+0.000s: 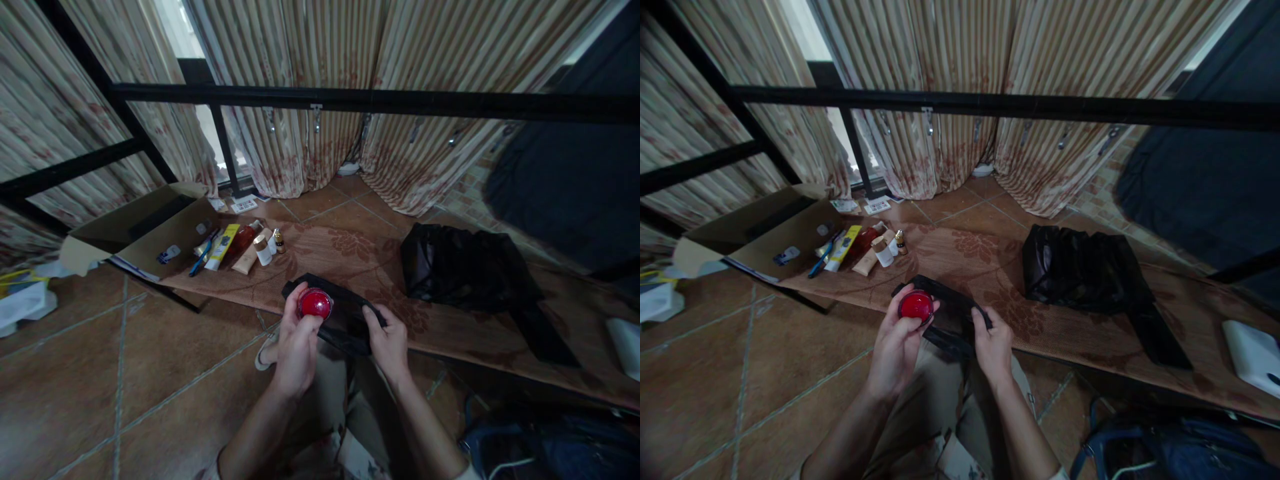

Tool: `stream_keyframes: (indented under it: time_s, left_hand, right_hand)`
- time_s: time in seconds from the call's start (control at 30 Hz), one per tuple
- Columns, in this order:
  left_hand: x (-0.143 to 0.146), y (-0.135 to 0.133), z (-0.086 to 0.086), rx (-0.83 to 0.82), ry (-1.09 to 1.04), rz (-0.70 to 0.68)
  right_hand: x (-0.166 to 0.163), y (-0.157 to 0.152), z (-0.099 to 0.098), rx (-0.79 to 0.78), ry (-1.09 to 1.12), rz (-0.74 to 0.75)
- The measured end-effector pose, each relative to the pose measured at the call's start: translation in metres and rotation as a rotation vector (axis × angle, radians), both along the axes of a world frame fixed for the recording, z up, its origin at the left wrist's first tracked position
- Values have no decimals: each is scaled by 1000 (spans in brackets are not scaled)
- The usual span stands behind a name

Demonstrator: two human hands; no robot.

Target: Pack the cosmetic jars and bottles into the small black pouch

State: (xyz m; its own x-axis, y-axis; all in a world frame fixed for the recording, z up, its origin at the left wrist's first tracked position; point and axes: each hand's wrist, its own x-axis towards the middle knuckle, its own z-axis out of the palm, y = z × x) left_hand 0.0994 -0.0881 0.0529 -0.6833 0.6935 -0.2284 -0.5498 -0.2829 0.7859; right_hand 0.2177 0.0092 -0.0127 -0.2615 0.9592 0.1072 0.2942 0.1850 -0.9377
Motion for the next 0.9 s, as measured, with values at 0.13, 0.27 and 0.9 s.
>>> stream_keyframes:
  time_s: [0.13,0.27,0.9]
  left_hand:
    - [-1,-2,-3,36,-5,-40]
    - [-2,-3,-4,61,-44,-44]
    - [-10,-8,5,-18,-79,-12]
  right_hand:
    - [0,0,1,7,-2,-1]
    - [0,-1,1,-2,-4,-4]
    - [-1,2,-2,4,-16,8]
